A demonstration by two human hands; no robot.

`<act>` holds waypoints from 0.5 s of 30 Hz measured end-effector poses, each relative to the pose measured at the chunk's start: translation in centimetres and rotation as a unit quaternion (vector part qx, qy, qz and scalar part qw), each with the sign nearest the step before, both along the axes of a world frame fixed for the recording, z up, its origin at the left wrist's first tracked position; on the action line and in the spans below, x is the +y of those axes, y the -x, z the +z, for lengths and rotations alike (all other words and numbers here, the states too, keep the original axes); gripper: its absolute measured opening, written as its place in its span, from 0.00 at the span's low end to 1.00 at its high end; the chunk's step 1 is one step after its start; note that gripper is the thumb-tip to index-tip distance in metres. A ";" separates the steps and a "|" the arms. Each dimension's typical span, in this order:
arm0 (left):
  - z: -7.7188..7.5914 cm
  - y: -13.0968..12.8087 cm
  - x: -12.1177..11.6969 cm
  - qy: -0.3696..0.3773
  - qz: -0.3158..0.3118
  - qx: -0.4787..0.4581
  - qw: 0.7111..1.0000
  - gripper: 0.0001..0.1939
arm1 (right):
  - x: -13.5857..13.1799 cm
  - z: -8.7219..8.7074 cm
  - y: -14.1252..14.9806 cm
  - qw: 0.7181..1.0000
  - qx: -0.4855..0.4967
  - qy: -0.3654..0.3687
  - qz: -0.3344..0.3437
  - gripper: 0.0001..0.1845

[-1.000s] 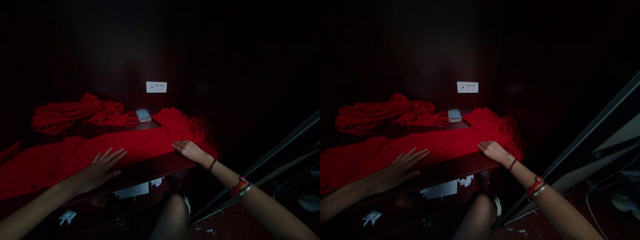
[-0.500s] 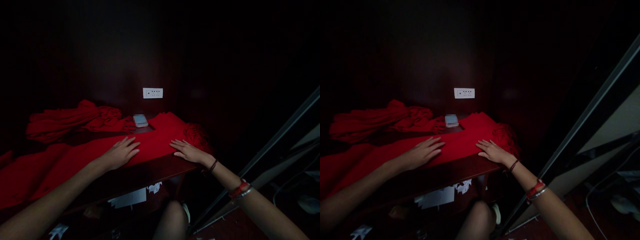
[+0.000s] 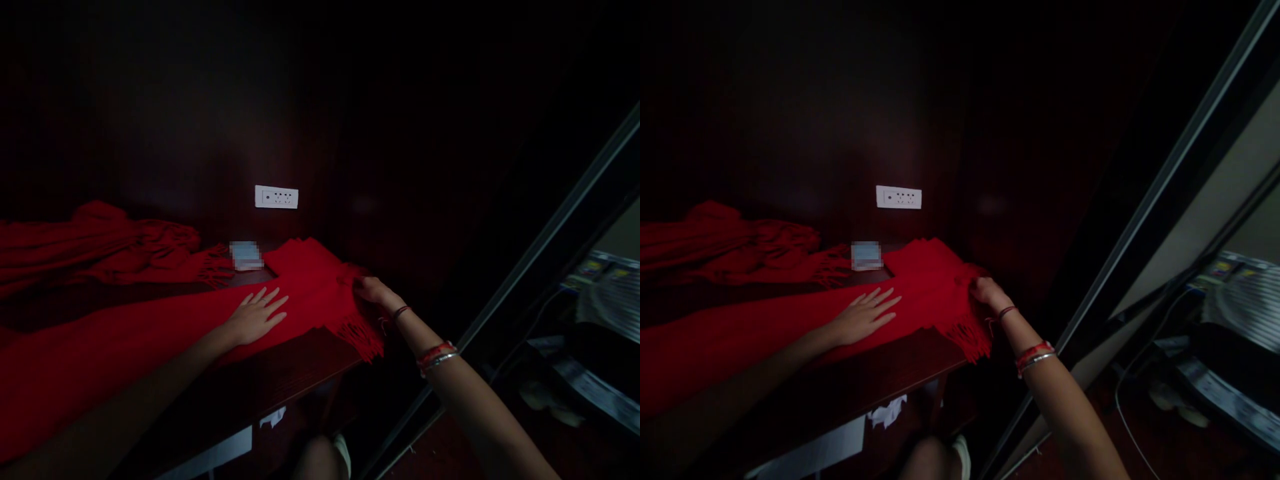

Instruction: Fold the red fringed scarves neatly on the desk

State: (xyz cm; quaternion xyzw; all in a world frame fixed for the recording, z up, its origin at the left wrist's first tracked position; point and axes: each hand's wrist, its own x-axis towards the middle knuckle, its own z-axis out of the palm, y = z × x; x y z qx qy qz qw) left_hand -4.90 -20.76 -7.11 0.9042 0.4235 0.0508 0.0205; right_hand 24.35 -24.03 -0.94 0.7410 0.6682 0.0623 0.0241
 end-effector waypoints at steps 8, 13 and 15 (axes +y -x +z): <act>0.9 -0.3 -1.6 -0.083 -0.065 -0.035 0.994 0.24 | -5.1 -1.9 4.2 0.986 0.028 -0.126 0.105 0.25; 0.3 0.4 -1.3 0.019 -0.031 -0.001 0.999 0.28 | -6.6 -6.1 3.1 0.995 0.067 -0.070 0.033 0.35; 0.7 0.6 -0.6 0.031 -0.037 -0.010 0.999 0.28 | -6.2 -6.1 2.5 0.998 0.060 -0.032 0.012 0.36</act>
